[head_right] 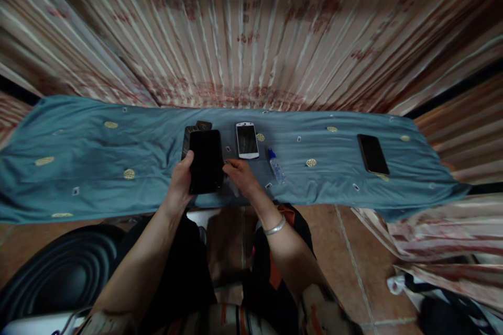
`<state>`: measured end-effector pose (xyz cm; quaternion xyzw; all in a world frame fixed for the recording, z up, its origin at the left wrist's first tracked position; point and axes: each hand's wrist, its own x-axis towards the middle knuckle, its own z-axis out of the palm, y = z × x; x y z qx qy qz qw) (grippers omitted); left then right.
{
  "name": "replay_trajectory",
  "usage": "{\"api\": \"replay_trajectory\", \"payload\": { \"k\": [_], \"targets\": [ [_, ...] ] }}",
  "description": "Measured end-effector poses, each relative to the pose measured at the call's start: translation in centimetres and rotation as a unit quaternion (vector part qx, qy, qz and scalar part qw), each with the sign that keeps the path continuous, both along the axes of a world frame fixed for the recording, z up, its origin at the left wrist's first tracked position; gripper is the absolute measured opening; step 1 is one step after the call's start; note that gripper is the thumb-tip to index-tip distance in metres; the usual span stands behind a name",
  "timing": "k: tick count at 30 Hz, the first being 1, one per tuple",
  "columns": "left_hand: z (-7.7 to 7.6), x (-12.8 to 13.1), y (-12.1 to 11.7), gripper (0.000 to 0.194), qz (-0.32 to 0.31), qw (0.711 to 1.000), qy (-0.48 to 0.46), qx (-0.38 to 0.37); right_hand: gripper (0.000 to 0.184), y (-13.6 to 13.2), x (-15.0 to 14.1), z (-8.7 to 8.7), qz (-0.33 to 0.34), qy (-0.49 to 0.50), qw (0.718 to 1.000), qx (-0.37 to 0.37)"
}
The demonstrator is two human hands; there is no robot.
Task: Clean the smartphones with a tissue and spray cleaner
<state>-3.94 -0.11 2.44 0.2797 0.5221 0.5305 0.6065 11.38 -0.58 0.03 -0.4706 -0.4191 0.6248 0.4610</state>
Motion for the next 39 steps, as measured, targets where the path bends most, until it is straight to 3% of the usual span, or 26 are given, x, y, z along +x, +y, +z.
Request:
{"api": "replay_trajectory", "payload": {
  "k": [6, 9, 13, 24, 28, 39],
  "targets": [
    [-0.2, 0.2, 0.8, 0.039, 0.049, 0.998, 0.001, 0.029, 0.021, -0.3, 0.6, 0.9, 0.047, -0.056, 0.997, 0.016],
    [0.0, 0.0, 1.0, 0.041, 0.064, 0.997, -0.003, 0.029, 0.029, -0.8, 0.8, 1.4, 0.121, -0.052, 0.991, 0.003],
    [0.2, -0.6, 1.0, 0.041, 0.069, 0.997, -0.003, 0.026, 0.046, -1.4, 1.0, 1.9, 0.194, -0.071, 0.977, 0.054],
    [-0.2, -0.2, 0.9, 0.037, -0.039, 0.985, -0.137, -0.102, 0.053, -2.3, 1.0, 3.6, 0.179, -0.066, 0.978, 0.087],
    [-0.3, 0.0, 0.9, 0.039, -0.061, 0.982, -0.144, -0.102, 0.052, -2.3, 1.0, 3.6, 0.171, -0.043, 0.981, 0.08],
    [-0.2, -0.4, 1.3, 0.037, 0.023, 0.985, -0.155, -0.077, 0.039, -1.4, 2.1, 2.7, 0.064, -0.045, 0.996, 0.033]
  ]
}}
